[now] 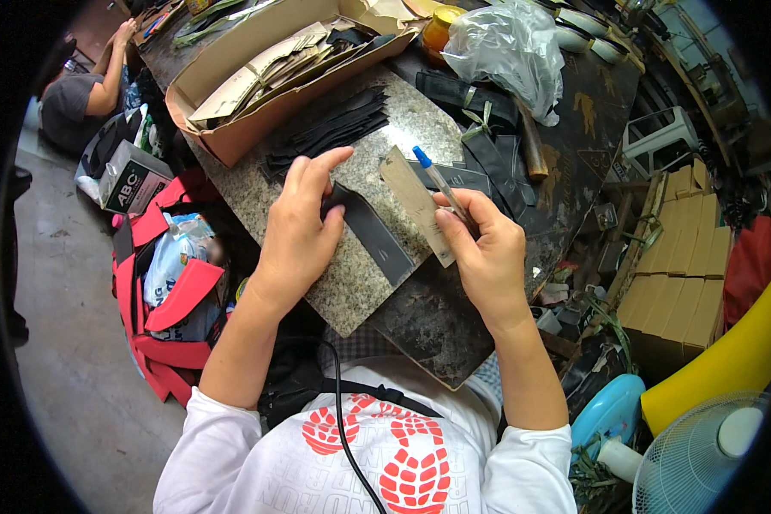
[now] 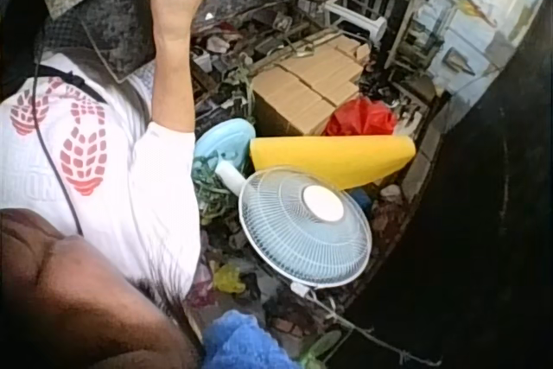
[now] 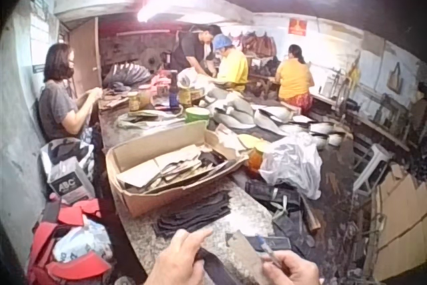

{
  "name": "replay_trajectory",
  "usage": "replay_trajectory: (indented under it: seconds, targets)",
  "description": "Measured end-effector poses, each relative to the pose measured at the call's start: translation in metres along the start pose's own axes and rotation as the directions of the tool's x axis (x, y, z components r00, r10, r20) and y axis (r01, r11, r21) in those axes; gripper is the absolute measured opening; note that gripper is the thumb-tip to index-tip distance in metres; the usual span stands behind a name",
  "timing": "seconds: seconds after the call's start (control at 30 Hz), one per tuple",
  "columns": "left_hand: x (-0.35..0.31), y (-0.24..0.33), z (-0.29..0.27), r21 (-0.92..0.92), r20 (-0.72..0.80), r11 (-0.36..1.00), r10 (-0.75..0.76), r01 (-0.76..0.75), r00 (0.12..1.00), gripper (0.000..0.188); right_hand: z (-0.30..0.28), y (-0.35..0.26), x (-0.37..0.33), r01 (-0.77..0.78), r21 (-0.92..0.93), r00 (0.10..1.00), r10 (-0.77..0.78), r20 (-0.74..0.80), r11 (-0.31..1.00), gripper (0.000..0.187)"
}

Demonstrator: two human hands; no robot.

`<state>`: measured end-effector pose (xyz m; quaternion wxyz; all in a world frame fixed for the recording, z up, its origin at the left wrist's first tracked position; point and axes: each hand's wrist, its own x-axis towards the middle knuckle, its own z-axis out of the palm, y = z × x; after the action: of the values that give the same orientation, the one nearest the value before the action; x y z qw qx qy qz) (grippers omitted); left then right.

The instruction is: The person unpacks black material strips from a plastic bag and places them on a workbench. They then use a pen and a cardboard template to mark measurements on the strips. The person handles multiple strips and templates during the process.

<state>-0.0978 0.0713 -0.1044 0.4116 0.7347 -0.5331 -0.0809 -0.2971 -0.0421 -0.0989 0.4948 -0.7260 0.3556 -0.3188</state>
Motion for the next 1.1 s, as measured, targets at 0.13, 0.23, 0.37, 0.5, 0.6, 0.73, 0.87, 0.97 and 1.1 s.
replay_trajectory:
  seconds: [0.13,0.23,0.37,0.5,0.6,0.73,0.87,0.97,1.1]
  targets:
    - [0.013,-0.005,-0.002,0.158,-0.128,0.981,0.136,-0.115,0.982,0.068,0.006,-0.006,0.002,0.008,-0.039,0.999,-0.006,0.052,0.999,0.020]
    - [0.010,-0.007,-0.007,0.309,-0.197,0.939,0.221,-0.154,0.955,0.062,0.018,-0.006,0.012,0.081,-0.053,0.993,-0.076,0.087,0.995,0.019]
    - [-0.009,-0.004,-0.003,0.242,-0.087,0.949,0.228,-0.202,0.970,0.035,0.042,-0.003,0.014,0.255,-0.303,0.959,-0.201,0.200,0.918,0.018]
    - [-0.018,-0.001,0.004,0.309,-0.055,0.938,0.180,-0.155,0.982,0.038,0.040,-0.007,0.015,0.376,-0.427,0.927,-0.335,0.171,0.822,0.012]
    - [-0.016,-0.003,0.004,0.367,-0.033,0.920,0.158,-0.135,0.987,0.052,0.022,-0.011,0.018,0.299,-0.390,0.954,-0.286,0.092,0.871,0.020]
    - [-0.013,-0.004,0.005,0.371,-0.033,0.920,0.152,-0.129,0.988,0.060,0.012,-0.008,0.012,0.072,0.088,0.997,-0.074,0.030,0.994,0.023]
    - [-0.015,-0.003,0.005,0.376,0.002,0.918,0.135,-0.126,0.991,0.062,0.028,0.007,0.005,-0.018,0.404,0.997,-0.014,0.075,0.914,0.016]
    - [-0.017,-0.002,0.006,0.383,0.011,0.916,0.124,-0.119,0.992,0.062,0.031,0.015,0.001,0.018,0.445,0.996,-0.058,0.075,0.895,0.016]
    - [-0.018,-0.001,0.006,0.389,0.023,0.913,0.122,-0.121,0.992,0.062,0.030,0.018,-0.003,0.050,0.455,0.994,-0.088,0.063,0.889,0.015]
